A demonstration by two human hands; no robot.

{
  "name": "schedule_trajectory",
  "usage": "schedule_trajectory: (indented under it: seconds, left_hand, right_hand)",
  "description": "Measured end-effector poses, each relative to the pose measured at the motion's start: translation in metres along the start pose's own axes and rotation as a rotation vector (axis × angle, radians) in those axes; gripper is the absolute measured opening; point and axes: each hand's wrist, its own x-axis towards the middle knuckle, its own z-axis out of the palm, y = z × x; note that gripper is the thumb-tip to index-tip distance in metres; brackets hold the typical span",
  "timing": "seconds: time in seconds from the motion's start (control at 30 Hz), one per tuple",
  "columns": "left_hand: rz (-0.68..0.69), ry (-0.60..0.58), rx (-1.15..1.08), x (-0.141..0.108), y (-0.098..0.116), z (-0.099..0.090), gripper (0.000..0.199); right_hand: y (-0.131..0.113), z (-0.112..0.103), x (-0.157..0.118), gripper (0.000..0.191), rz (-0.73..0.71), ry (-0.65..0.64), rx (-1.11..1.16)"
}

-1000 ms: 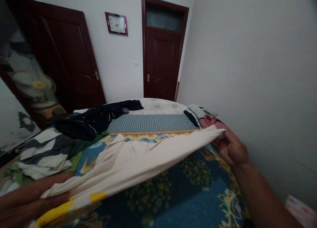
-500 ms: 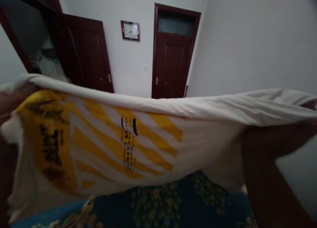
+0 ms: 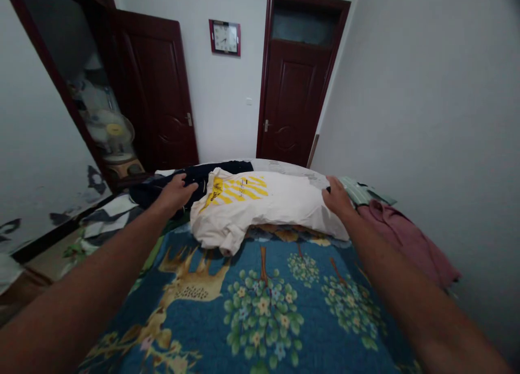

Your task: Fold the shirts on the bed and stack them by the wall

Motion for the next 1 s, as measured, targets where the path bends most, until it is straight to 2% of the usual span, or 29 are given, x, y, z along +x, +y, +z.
schedule_trajectory:
  seconds: [0.07, 0.13, 0.23, 0.3, 0.43, 0.53, 0.6, 0.73, 0.9, 1.0]
  left_hand:
    - [0.019, -0.074, 0.182, -0.028, -0.035, 0.007, 0.071]
    - [0.022, -0.174, 0.349, -0.053, -0.059, 0.014, 0.072]
    - [0.042, -0.287, 0.455, -0.081, -0.072, 0.023, 0.074]
    - [0.101, -0.272, 0.550, -0.094, -0.068, 0.029, 0.073]
    - [0.354, -0.228, 0.735, -0.117, -0.050, 0.044, 0.059]
    - [0.605, -0.322, 0.633, -0.130, -0.044, 0.063, 0.056]
    - [0.709, -0.379, 0.527, -0.135, -0.046, 0.076, 0.054]
    - [0.747, -0.370, 0.445, -0.135, -0.058, 0.093, 0.032]
    - [0.742, -0.324, 0.370, -0.133, -0.066, 0.092, 0.030]
    - [0.738, -0.275, 0.320, -0.136, -0.066, 0.091, 0.030]
  right_hand:
    - [0.014, 0.008, -0.045, 0.065, -0.023, -0.104, -0.039]
    - [0.024, 0.013, -0.088, 0.061, -0.038, -0.214, -0.060]
    - [0.034, 0.018, -0.130, 0.055, -0.080, -0.308, -0.102]
    - [0.038, 0.020, -0.139, 0.052, -0.095, -0.306, -0.138]
    - [0.042, 0.020, -0.125, 0.052, -0.043, -0.240, -0.240]
    - [0.043, 0.018, -0.110, 0.052, 0.079, -0.201, -0.364]
    - [0.041, 0.016, -0.101, 0.054, 0.185, -0.190, -0.458]
    - [0.042, 0.016, -0.085, 0.050, 0.325, -0.195, -0.544]
    - [0.058, 0.021, -0.074, 0.043, 0.436, -0.195, -0.459]
    - [0.066, 0.022, -0.072, 0.046, 0.483, -0.088, -0.373]
